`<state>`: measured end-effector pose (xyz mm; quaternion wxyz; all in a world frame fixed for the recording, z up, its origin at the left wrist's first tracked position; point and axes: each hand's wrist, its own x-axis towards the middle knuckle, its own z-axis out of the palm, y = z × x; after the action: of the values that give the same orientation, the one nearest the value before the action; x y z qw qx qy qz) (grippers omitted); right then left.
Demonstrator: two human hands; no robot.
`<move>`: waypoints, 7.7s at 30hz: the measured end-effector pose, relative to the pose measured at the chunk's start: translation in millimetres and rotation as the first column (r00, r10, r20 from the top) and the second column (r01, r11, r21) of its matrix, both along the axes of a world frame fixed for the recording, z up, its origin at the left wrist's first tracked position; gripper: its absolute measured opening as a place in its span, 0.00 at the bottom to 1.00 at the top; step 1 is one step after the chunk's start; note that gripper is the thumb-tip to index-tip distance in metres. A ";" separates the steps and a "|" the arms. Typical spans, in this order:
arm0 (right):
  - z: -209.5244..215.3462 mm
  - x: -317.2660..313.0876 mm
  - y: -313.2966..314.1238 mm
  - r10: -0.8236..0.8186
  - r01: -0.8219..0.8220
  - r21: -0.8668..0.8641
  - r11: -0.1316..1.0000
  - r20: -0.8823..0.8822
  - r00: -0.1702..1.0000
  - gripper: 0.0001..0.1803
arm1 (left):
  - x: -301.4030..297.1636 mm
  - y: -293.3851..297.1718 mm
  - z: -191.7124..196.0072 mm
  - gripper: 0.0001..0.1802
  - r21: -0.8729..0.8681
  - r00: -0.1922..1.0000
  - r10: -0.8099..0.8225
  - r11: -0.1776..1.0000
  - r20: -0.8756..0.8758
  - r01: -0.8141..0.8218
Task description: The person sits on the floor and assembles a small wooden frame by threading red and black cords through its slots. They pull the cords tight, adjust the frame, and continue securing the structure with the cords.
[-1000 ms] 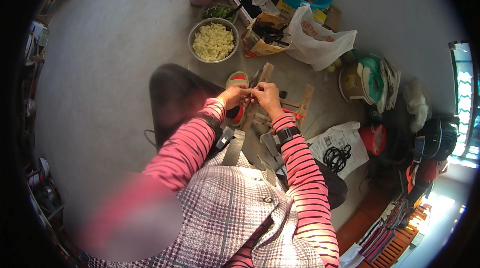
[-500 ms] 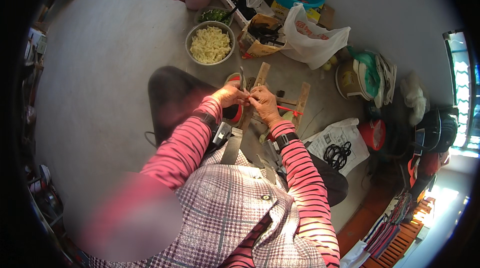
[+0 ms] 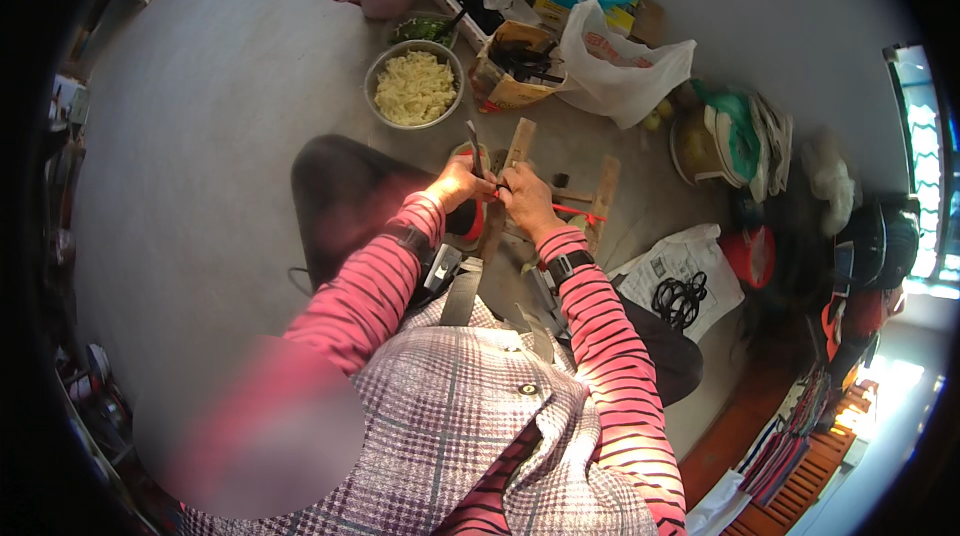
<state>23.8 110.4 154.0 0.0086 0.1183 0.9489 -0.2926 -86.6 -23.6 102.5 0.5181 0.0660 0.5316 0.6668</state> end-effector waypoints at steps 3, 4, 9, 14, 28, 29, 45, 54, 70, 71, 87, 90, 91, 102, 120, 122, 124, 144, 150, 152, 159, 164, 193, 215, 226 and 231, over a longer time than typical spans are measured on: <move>-4.0 -2.2 4.2 -0.065 0.065 0.006 0.998 0.084 0.994 0.10 | 6.1 7.2 4.8 0.09 -0.058 0.981 -0.037 0.998 -0.192 0.027; -6.3 -2.5 6.1 -0.078 0.078 0.008 0.997 0.119 0.990 0.10 | 9.2 8.4 6.7 0.09 -0.081 0.909 -0.038 0.997 -0.415 0.005; -25.2 -1.1 13.6 -0.048 0.047 0.017 0.999 0.054 0.997 0.10 | 23.0 5.8 16.2 0.11 -0.153 0.441 -0.122 0.988 -0.889 -0.035; -32.0 -0.3 22.8 -0.032 0.035 -0.187 0.982 0.023 0.999 0.10 | 27.4 4.6 12.3 0.16 -0.253 0.165 -0.243 0.966 -0.956 -0.042; -4.1 -36.7 46.3 0.243 -0.030 -0.568 0.822 0.304 0.921 0.14 | 34.6 5.9 0.0 0.15 -0.396 -0.113 -0.420 0.900 -0.901 -0.183; -3.0 -39.6 46.9 0.268 -0.087 -0.501 0.861 0.302 0.915 0.14 | 34.5 5.5 0.0 0.15 -0.404 -0.098 -0.424 0.897 -0.900 -0.177; 4.5 -39.8 41.8 0.200 -0.082 -0.359 0.930 0.303 0.932 0.11 | 33.8 6.0 1.4 0.16 -0.393 -0.006 -0.397 0.911 -0.918 -0.127; 3.1 -55.8 51.0 0.353 -0.303 -0.186 0.935 0.382 0.854 0.17 | 36.1 -0.2 11.1 0.17 -0.445 -0.085 -0.464 0.878 -0.882 -0.179; -5.1 -43.6 36.0 0.306 -0.310 -0.022 0.950 0.235 0.922 0.07 | 36.0 -2.8 1.2 0.11 -0.497 -0.040 -0.508 0.855 -0.860 -0.150; -6.2 -44.5 37.1 0.307 -0.306 -0.042 0.951 0.257 0.917 0.08 | 36.0 -2.9 1.5 0.11 -0.494 -0.046 -0.505 0.856 -0.862 -0.148; -9.3 -41.0 40.5 0.324 -0.300 -0.140 0.944 0.216 0.921 0.11 | 37.6 -2.3 -0.2 0.09 -0.596 0.123 -0.583 0.794 -0.803 -0.124; -12.4 -37.3 34.6 0.276 -0.271 -0.051 0.961 0.155 0.949 0.06 | 37.9 -2.4 -2.7 0.10 -0.576 0.065 -0.573 0.804 -0.817 -0.149; -13.2 -36.9 33.5 0.263 -0.258 -0.052 0.965 0.160 0.951 0.06 | 38.1 -2.4 -3.6 0.10 -0.574 0.036 -0.576 0.803 -0.817 -0.162; -11.1 -22.2 30.5 0.080 -0.047 -0.266 0.963 0.115 0.990 0.07 | 43.4 2.5 -4.2 0.10 -0.548 0.137 -0.530 0.807 -0.837 -0.219; -2.4 -12.0 21.6 0.018 -0.014 -0.348 0.938 0.010 1.000 0.08 | 39.0 4.2 5.3 0.13 -0.382 0.667 -0.139 0.894 -0.732 -0.233; -3.3 -13.2 22.5 0.036 -0.026 -0.316 0.949 0.028 0.999 0.08 | 39.0 4.5 10.8 0.13 -0.398 0.646 -0.162 0.886 -0.746 -0.237; -5.2 -13.6 22.7 0.045 -0.031 -0.283 0.959 0.044 0.998 0.08 | 40.3 5.0 16.4 0.12 -0.452 0.630 -0.208 0.855 -0.748 -0.255; -14.3 -2.7 14.4 0.021 -0.021 -0.169 0.985 -0.005 1.000 0.05 | 26.0 10.8 13.8 0.08 -0.296 0.987 0.125 0.951 0.098 -0.091; -10.9 0.1 13.8 -0.084 0.102 -0.348 0.932 0.066 0.994 0.10 | 28.5 7.6 12.6 0.07 -0.277 0.941 0.212 0.951 0.265 -0.136; -10.9 0.7 13.0 -0.078 0.087 -0.304 0.949 0.044 0.996 0.10 | 29.3 7.0 11.0 0.08 -0.268 0.925 0.239 0.950 0.296 -0.160; -11.1 -1.7 12.3 0.031 -0.030 -0.174 0.984 0.005 1.000 0.08 | 32.6 8.4 12.4 0.09 -0.315 0.900 0.295 0.929 0.321 -0.193; -7.9 -4.6 11.2 0.119 -0.121 0.021 0.992 0.058 0.991 0.07 | 34.3 8.4 11.4 0.10 -0.332 0.895 0.314 0.921 0.317 -0.205; 0.3 6.9 7.4 0.124 -0.126 -0.019 0.992 -0.111 0.986 0.07 | 35.9 7.2 -7.3 0.04 -0.317 0.944 0.261 0.929 0.204 -0.189; -16.1 -8.4 4.5 0.142 -0.127 0.117 0.985 -0.136 0.980 0.05 | 29.6 50.3 -116.3 0.12 -0.746 0.997 0.067 0.666 0.035 -0.019; -17.9 -33.0 -0.5 0.297 -0.304 0.326 0.895 0.072 0.952 0.12 | 24.8 29.7 -27.9 0.20 -0.628 0.957 0.050 0.764 0.287 0.148; -18.8 -34.5 5.4 0.304 -0.307 0.302 0.903 0.059 0.951 0.11 | 31.2 22.5 -30.3 0.18 -0.552 0.976 0.123 0.834 0.179 -0.004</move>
<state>-10.7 115.7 135.2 0.0406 -0.0303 0.9894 -0.1359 -55.4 -1.1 72.2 0.5452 -0.1724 0.6451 0.5067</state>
